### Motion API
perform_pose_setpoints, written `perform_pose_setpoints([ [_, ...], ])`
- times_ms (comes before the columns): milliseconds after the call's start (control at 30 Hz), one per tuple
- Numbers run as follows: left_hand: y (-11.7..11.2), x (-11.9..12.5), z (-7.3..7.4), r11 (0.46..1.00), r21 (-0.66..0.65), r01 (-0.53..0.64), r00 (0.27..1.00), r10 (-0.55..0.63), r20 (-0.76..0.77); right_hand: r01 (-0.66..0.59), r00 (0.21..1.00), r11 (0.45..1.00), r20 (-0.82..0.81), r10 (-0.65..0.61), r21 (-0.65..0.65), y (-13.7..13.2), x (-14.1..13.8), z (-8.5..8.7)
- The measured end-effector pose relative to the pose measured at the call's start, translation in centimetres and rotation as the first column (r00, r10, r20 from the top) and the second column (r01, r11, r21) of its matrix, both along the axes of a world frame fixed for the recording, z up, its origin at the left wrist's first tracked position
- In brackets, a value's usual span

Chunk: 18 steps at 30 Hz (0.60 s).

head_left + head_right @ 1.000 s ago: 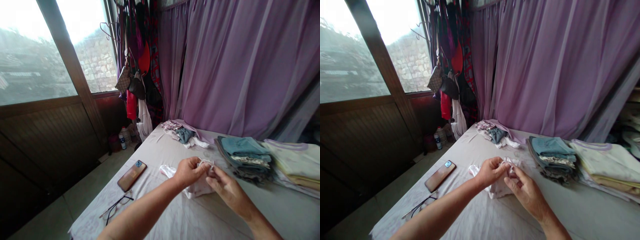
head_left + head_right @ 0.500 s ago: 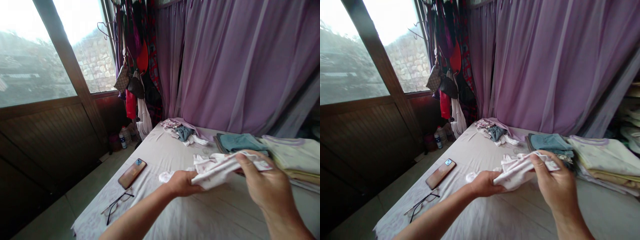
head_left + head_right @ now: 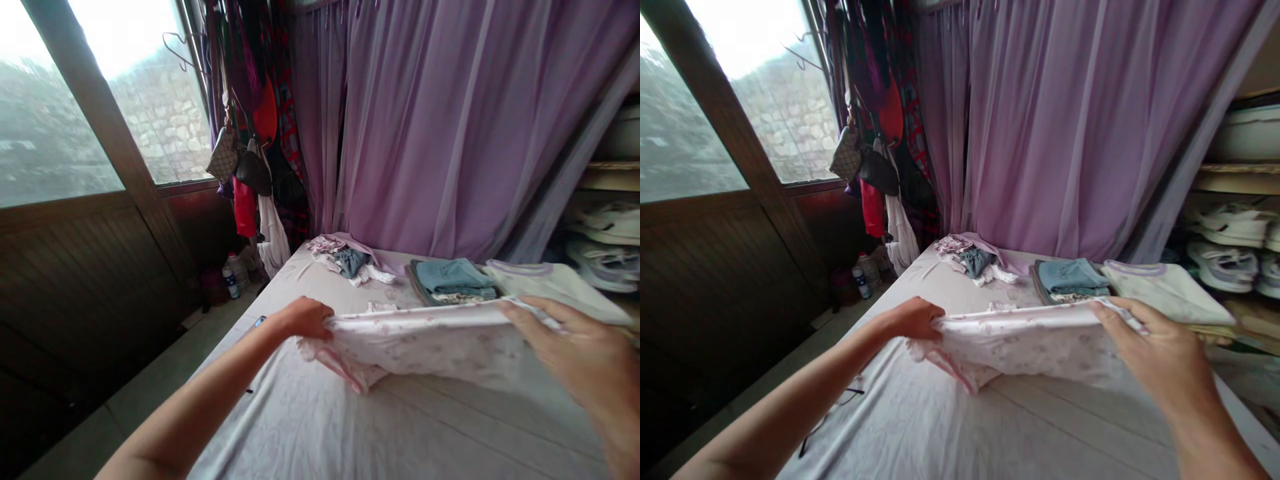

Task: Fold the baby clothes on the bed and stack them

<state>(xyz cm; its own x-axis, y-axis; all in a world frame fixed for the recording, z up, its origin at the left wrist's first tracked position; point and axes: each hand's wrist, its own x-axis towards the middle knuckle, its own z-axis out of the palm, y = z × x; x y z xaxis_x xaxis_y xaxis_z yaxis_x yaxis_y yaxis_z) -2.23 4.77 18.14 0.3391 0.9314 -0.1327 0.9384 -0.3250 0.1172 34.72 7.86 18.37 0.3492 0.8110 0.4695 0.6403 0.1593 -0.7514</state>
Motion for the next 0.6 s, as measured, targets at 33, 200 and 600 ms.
perform_pose_setpoints([
  [33, 1.2, -0.2, 0.6, 0.994, 0.080, -0.070, 0.994, 0.076, -0.076, -0.030, 0.999, 0.997, -0.024, 0.028, -0.078, 0.9, -0.4, 0.1],
  [200, 6.2, 0.1, 7.8, 0.821, 0.508, -0.260, 0.941, 0.335, -0.059, -0.007, 0.992, 1.000, -0.124, 0.005, -0.014, 4.4, -2.6, 3.7],
  [600, 1.9, 1.8, 2.5, 0.898, 0.434, -0.079, 0.992, 0.115, -0.057, -0.082, 0.996, 0.995, -0.046, 0.079, -0.065, 1.2, -0.2, -3.9],
])
